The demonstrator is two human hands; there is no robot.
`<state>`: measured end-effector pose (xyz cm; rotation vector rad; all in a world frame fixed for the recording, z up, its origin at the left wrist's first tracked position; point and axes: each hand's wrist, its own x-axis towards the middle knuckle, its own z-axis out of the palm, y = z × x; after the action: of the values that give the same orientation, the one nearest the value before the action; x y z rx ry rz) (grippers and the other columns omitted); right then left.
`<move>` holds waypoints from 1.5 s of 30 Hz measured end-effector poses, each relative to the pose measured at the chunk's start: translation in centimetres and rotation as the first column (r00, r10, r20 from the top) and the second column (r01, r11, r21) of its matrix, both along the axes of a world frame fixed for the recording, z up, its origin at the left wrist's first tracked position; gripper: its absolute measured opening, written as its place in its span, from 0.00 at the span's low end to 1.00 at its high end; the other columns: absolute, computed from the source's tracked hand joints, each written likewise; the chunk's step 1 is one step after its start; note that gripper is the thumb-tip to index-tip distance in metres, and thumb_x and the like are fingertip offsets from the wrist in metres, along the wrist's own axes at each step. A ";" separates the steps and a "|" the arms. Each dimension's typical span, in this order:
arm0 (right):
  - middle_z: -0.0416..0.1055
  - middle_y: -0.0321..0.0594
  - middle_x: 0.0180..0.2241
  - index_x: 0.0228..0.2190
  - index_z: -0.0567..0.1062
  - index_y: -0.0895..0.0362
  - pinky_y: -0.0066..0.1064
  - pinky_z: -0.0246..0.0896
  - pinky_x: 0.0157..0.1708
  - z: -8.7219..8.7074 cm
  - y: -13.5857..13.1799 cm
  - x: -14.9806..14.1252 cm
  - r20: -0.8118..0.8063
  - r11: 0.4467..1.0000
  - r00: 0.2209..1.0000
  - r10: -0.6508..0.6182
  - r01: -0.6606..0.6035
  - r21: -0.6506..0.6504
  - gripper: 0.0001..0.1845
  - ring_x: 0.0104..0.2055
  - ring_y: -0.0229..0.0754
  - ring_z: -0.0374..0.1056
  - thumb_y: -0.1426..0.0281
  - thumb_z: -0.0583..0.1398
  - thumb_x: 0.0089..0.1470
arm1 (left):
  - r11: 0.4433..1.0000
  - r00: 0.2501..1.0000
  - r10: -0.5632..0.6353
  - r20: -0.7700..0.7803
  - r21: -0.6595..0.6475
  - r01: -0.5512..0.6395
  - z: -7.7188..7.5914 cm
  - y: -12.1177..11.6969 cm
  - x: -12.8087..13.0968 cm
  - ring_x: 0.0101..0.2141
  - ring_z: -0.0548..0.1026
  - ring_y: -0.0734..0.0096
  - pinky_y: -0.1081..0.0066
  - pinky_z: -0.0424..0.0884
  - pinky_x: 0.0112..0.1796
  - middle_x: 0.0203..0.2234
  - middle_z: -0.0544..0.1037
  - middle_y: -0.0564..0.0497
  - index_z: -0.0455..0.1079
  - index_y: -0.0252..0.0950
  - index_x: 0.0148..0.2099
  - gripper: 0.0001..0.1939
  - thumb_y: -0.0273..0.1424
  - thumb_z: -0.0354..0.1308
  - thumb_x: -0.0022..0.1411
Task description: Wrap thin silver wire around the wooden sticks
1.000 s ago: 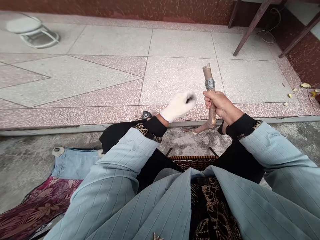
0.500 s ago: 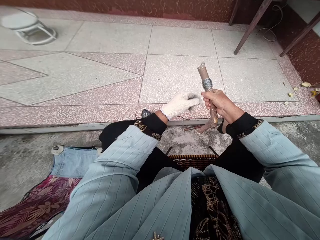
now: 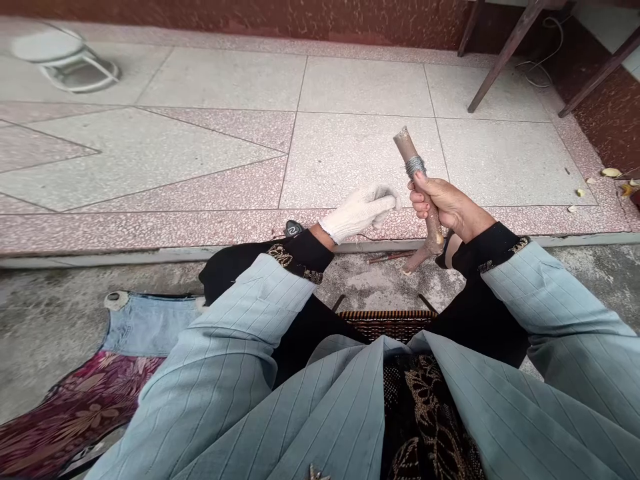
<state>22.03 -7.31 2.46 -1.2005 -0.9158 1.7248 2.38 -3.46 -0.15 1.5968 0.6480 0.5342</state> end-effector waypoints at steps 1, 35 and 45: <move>0.55 0.28 0.20 0.31 0.65 0.55 0.24 0.52 0.15 0.0 0.0 0.2 -0.002 0.999 1.000 0.030 -0.030 0.009 0.24 0.17 0.29 0.48 0.48 0.63 0.54 | 0.999 0.999 -0.038 0.006 -0.024 0.039 0.0 0.1 -0.2 0.17 0.57 0.80 0.74 0.56 0.22 0.17 0.59 0.60 0.67 0.34 0.38 0.08 0.35 0.53 0.65; 0.64 0.36 0.27 0.32 0.68 0.54 0.26 0.53 0.18 0.8 0.7 0.6 0.423 0.964 0.902 0.084 -0.181 0.195 0.19 0.21 0.31 0.56 0.52 0.61 0.58 | 0.930 0.980 -0.114 0.164 -0.330 0.164 -1.1 1.5 0.8 0.29 0.77 0.74 0.70 0.74 0.33 0.30 0.78 0.46 0.71 0.31 0.38 0.10 0.34 0.61 0.62; 0.60 0.31 0.23 0.32 0.67 0.56 0.24 0.49 0.16 0.7 0.1 0.6 0.168 0.973 0.967 0.192 -0.210 0.096 0.15 0.18 0.28 0.50 0.58 0.64 0.56 | 0.952 0.981 -0.140 0.134 -0.253 0.171 -0.8 1.6 0.7 0.22 0.73 0.80 0.74 0.69 0.26 0.34 0.79 0.44 0.73 0.30 0.38 0.11 0.35 0.60 0.63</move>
<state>22.61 -7.17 3.19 -1.2159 -1.2524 1.7262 3.04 -1.84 -0.97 1.3420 0.4796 0.4012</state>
